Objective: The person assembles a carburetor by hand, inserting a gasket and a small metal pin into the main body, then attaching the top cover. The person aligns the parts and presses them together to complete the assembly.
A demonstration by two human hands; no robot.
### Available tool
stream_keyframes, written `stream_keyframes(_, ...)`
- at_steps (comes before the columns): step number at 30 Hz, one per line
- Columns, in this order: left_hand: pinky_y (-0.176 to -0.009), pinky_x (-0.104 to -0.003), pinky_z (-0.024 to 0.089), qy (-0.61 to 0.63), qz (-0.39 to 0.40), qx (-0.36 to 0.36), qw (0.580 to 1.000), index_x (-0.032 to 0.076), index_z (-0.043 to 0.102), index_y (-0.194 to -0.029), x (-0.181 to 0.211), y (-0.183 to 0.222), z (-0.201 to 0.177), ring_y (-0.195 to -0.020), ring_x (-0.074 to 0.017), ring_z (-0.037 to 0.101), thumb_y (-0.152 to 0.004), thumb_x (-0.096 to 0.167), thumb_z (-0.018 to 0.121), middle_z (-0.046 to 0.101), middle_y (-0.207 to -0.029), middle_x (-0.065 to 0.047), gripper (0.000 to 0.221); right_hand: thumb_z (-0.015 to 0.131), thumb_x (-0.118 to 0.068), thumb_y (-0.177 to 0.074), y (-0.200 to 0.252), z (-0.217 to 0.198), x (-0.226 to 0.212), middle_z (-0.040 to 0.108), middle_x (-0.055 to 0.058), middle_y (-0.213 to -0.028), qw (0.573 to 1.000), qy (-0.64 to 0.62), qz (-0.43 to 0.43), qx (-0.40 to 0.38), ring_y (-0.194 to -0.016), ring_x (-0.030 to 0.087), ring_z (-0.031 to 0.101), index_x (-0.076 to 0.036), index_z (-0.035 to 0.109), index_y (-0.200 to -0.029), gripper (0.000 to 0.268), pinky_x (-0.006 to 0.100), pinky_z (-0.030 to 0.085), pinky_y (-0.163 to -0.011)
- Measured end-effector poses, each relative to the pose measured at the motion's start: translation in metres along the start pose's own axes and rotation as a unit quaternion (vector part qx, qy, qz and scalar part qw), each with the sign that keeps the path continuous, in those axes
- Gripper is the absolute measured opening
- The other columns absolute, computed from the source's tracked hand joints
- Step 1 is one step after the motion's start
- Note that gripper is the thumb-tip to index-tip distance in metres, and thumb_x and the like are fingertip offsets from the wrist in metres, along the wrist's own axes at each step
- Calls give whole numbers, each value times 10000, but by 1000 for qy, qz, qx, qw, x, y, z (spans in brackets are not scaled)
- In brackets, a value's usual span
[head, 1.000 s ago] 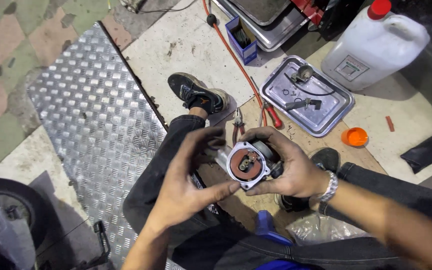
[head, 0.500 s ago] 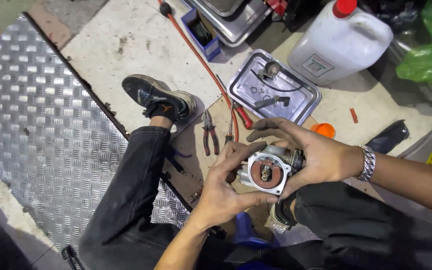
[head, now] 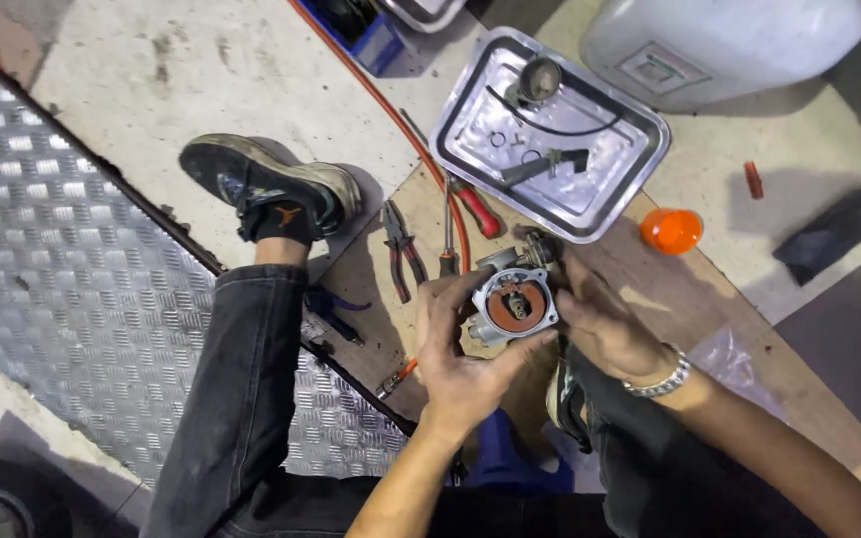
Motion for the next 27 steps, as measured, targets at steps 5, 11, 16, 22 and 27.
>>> stream_keyframes(5, -820, -361, 579, -37, -17, -35, 999, -35, 657, -1127, -14, 6, 27, -892, -306, 688, -609, 174, 999, 628, -965, -165, 656, 518, -208, -1023, 2, -24, 16, 352, 316, -1554, 998, -43, -4, 45, -1366, 455, 447, 24, 181, -1589, 699, 568, 397, -1109)
stream_keyframes(11, -856, -449, 555, -49, -35, -113, 992, -27, 671, -1143, -21, 5, 38, -942, -390, 669, -631, 187, 978, 599, -960, -176, 634, 516, -229, -1027, 18, -67, 36, 392, 273, -1539, 995, -40, 18, 87, -1326, 411, 494, -9, 206, -1597, 686, 511, 475, -1043)
stream_keyframes(16, -891, -452, 524, -26, -47, -153, 987, 2, 687, -1199, -20, 2, 43, -940, -351, 647, -690, 203, 944, 598, -984, -190, 604, 520, -191, -1012, 27, -71, 33, 443, 311, -1498, 993, -39, 13, 107, -1275, 427, 545, 16, 234, -1576, 665, 527, 521, -1018)
stream_keyframes(22, -860, -431, 546, -27, -55, -170, 983, 61, 754, -1118, -27, 3, 44, -926, -339, 695, -663, 184, 956, 650, -1008, -166, 513, 579, -200, -963, 31, -61, 25, 521, 268, -1428, 991, -23, 37, 129, -1232, 360, 591, 4, 266, -1567, 711, 503, 554, -984)
stream_keyframes(27, -834, -441, 559, -22, -28, -159, 987, 48, 759, -1085, -24, 1, 46, -878, -332, 699, -656, 190, 960, 653, -947, -160, 494, 643, -71, -881, 30, -42, 12, 622, 210, -1264, 996, 0, 13, 93, -1030, 220, 630, -9, 374, -1553, 726, 328, 578, -821)
Point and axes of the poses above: each hand's wrist, its own y-axis away from the middle knuckle, its own z-axis out of the palm, x = y × z, the point moved 8 cm from there along -y, towards the middle knuckle
